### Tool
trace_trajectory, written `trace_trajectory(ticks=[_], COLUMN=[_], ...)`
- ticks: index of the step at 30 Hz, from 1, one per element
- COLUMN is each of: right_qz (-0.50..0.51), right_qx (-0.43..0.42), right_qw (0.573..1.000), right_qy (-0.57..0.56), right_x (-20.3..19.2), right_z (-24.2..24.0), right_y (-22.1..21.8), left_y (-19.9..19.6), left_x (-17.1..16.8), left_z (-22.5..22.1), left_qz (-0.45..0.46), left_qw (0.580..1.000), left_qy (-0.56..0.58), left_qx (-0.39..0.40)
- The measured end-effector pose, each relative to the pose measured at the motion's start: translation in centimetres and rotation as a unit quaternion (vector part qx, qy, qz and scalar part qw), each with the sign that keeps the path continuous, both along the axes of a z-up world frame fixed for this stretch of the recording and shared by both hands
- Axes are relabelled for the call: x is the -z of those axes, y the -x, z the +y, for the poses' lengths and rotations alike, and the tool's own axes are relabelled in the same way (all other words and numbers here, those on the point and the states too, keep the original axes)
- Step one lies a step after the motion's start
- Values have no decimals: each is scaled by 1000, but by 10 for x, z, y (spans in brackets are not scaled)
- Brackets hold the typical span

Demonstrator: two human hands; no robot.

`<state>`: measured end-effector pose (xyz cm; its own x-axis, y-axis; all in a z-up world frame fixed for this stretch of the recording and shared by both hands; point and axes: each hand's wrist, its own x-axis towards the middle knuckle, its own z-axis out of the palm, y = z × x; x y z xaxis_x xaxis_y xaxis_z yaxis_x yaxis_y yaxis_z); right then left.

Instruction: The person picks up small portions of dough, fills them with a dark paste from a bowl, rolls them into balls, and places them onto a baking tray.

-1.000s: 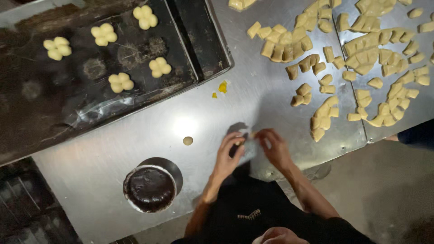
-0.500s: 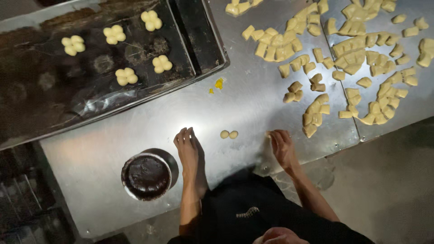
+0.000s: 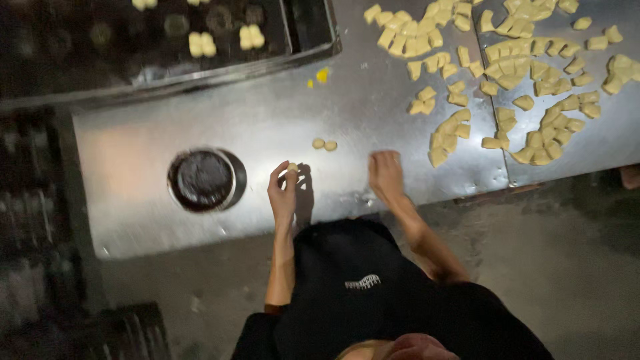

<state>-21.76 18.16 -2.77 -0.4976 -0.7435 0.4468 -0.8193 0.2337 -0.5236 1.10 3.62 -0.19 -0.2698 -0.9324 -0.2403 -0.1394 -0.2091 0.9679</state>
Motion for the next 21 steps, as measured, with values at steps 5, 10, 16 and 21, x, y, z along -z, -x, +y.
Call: trace_trajectory(ticks=[5,10,16,21], right_qz=[73,172,88,94], right_qx=[-102,-126,-41,-2], right_qw=[992,975,994,993], right_qy=[-18,-59,-60,-77], right_x=[54,81,99,79], right_z=[17,25,14,18], right_y=[-23,30,-10,24], left_y=[-28,-60,-50,-61], left_x=[13,31,25,30], left_z=[64,84,60,31], left_qz=[44,154,293,316], left_qw=[998,982,937,939], left_qy=[-52,-82,-173,-125], left_qx=[-17,-73,-80,-52])
